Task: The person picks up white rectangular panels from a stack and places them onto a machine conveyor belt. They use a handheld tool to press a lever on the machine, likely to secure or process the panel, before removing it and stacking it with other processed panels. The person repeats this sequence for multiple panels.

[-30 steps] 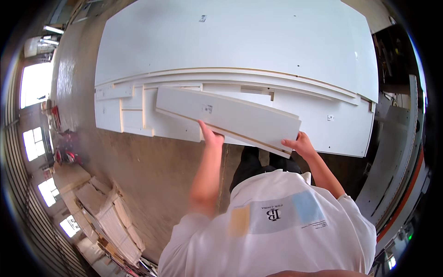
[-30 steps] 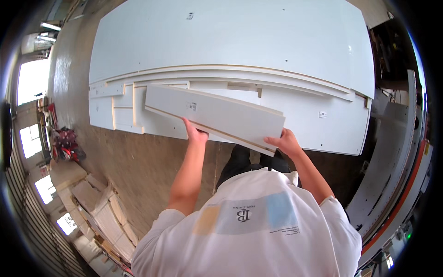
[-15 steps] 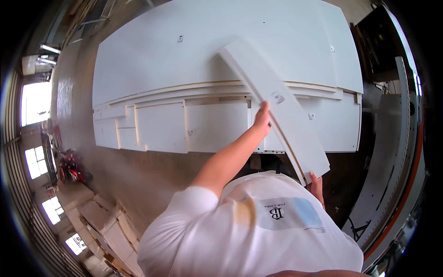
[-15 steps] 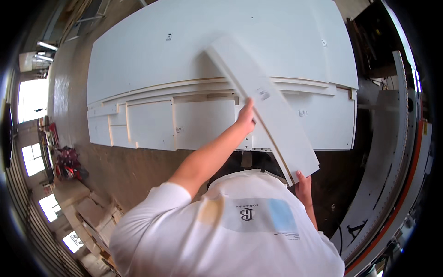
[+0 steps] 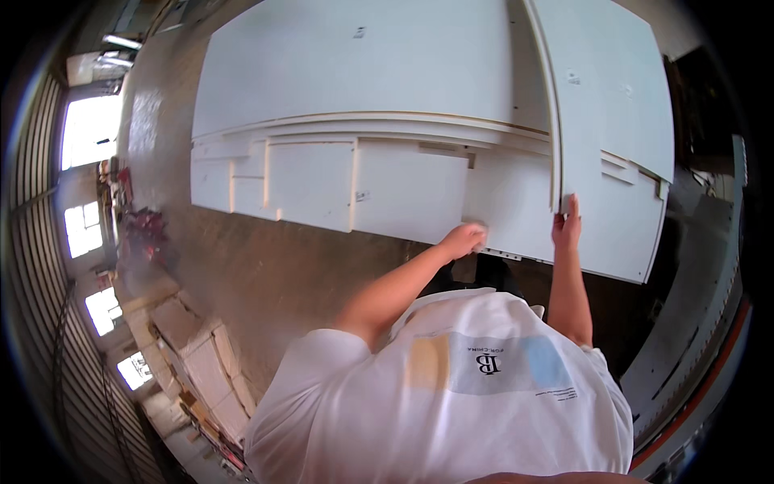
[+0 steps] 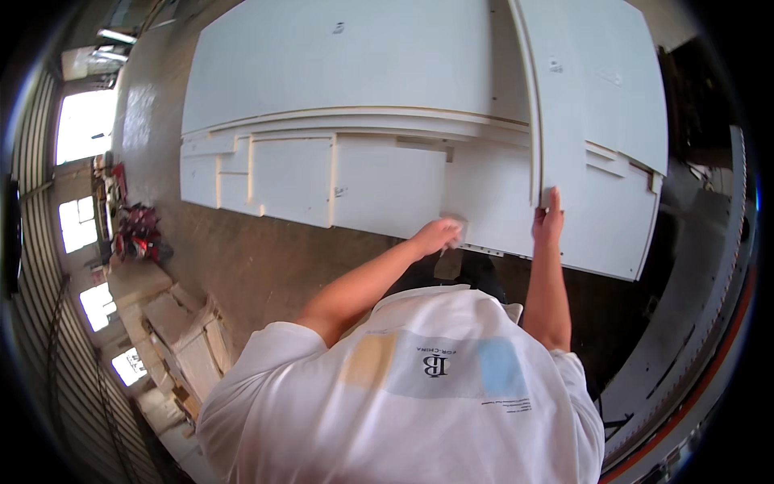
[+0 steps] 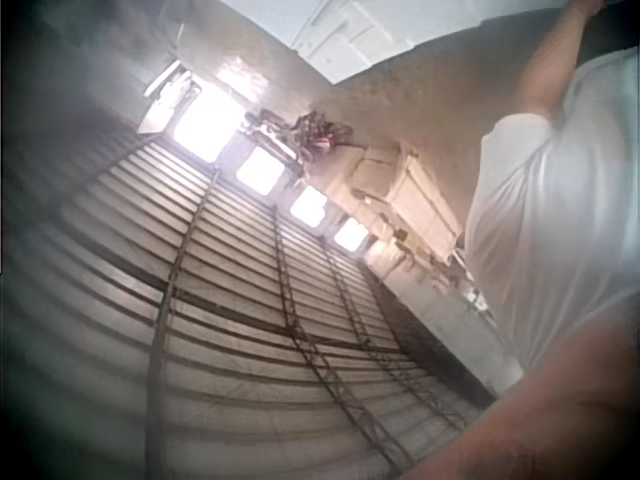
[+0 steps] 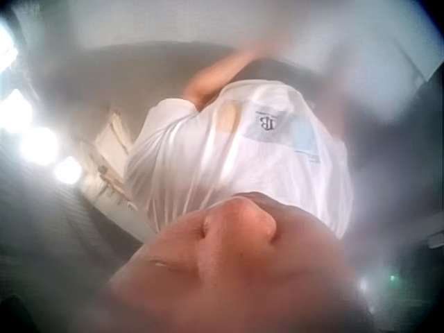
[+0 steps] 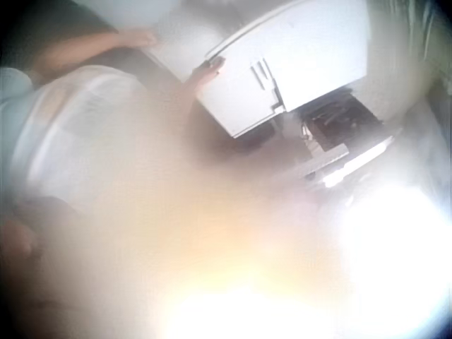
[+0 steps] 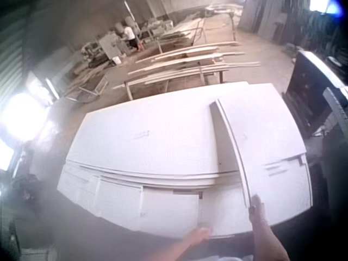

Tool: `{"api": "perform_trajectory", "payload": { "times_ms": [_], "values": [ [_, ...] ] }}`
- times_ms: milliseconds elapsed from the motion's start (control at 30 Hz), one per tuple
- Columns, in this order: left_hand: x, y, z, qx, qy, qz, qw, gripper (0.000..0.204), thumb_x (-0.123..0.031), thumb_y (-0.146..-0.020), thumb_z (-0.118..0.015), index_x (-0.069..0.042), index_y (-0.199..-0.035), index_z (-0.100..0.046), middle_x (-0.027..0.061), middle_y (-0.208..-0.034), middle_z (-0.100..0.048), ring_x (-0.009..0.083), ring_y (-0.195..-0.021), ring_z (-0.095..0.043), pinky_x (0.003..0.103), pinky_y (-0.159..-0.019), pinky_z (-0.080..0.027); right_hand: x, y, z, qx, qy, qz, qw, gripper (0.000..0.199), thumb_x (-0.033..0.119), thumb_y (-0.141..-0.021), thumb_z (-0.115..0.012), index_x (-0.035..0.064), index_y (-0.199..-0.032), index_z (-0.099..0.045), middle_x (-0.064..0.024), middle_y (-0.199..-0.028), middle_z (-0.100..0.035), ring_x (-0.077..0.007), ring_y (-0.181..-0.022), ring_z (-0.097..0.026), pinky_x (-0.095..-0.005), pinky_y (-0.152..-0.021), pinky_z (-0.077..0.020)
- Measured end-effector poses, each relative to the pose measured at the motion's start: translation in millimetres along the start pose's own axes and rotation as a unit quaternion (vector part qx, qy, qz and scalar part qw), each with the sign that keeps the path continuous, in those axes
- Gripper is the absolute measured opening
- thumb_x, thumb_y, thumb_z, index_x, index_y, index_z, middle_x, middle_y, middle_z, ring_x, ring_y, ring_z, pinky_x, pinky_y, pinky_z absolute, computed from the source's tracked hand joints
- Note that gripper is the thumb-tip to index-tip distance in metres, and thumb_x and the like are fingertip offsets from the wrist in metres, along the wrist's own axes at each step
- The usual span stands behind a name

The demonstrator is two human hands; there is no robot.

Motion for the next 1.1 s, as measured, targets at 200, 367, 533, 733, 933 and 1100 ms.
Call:
{"api": "perform_trajectory", "payload": {
  "times_ms": [200, 367, 533, 733, 933, 1100],
  "values": [
    [161.9, 124.7, 103.0, -0.206, 0.132, 0.121, 0.962, 0.028, -0.029, -0.099, -0.056, -0.006, -0.112, -0.064, 0.0055, -0.094, -0.07, 0.0124, -0.074, -0.064, 0.028, -0.063, -0.05, 0.9, -25.5, -26.2, -0.037, 0.35, -0.104, 0.93, 0.044, 0.046, -0.084, -0.077, 0.0116, -0.11, -0.066, 0.0009, -0.093, -0.069, -0.0084, -0.082, -0.065, -0.0233, -0.069, -0.0525],
    [223.7, 183.4, 191.7, -0.366, 0.313, 0.106, 0.87, 0.021, -0.024, -0.097, -0.06, -0.008, -0.111, -0.062, 0.0054, -0.09, -0.069, 0.0135, -0.07, -0.064, 0.026, -0.057, -0.05, -30.8, 15.7, -12.5, 0.009, 0.359, -0.086, 0.929, 0.035, 0.05, -0.091, -0.067, 0.0174, -0.078, -0.059, 0.0051, -0.074, -0.061, -0.0058, -0.062, -0.055, -0.0219, -0.056, -0.0436],
    [264.3, 194.4, 293.3, -0.42, 0.455, 0.0, 0.785, 0.012, -0.024, -0.098, -0.059, -0.015, -0.091, -0.055, -0.0015, -0.079, -0.061, 0.0105, -0.065, -0.058, 0.024, -0.056, -0.047, -97.2, 92.0, 19.4, 0.008, 0.498, -0.142, 0.856, 0.033, 0.042, -0.092, -0.068, 0.0094, -0.09, -0.066, -0.0028, -0.082, -0.067, -0.0136, -0.075, -0.064, -0.029, -0.062, -0.0506],
    [268.6, 171.0, 379.3, -0.496, 0.452, 0.057, 0.739, 0.02, -0.026, -0.096, -0.063, -0.009, -0.104, -0.058, 0.0061, -0.102, -0.062, 0.0176, -0.085, -0.063, 0.031, -0.063, -0.055, -172.9, 172.8, -65.7, 0.183, 0.684, -0.2, 0.677, 0.033, 0.033, -0.093, -0.066, 0.006, -0.113, -0.066, -0.0045, -0.102, -0.07, -0.0145, -0.09, -0.068, -0.0285, -0.07, -0.0529],
    [258.5, 156.5, 382.2, -0.461, 0.511, 0.003, 0.726, 0.032, -0.022, -0.092, -0.07, -0.003, -0.114, -0.056, 0.0096, -0.106, -0.063, 0.0227, -0.09, -0.066, 0.043, -0.072, -0.061, -232.3, 215.6, -167.7, 0.284, 0.698, -0.165, 0.637, 0.033, 0.028, -0.093, -0.064, 0.0038, -0.116, -0.065, -0.0039, -0.105, -0.07, -0.0151, -0.093, -0.068, -0.0282, -0.074, -0.0522],
    [254.7, 167.4, 376.7, -0.462, 0.525, -0.004, 0.715, 0.031, -0.021, -0.093, -0.069, -0.002, -0.11, -0.052, 0.0096, -0.102, -0.062, 0.0219, -0.086, -0.066, 0.041, -0.072, -0.061, -273.5, 231.4, -196.8, 0.339, 0.71, -0.162, 0.596, 0.031, 0.026, -0.092, -0.066, 0.0038, -0.114, -0.066, -0.0042, -0.102, -0.07, -0.014, -0.089, -0.067, -0.0279, -0.073, -0.0519]
  ]
}}
Point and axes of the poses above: each hand's wrist, its own y-axis away from the middle knuckle, its own z-axis out of the back of the hand, x = y × z, the point moved 4 cm from there along -y, towards the middle knuckle
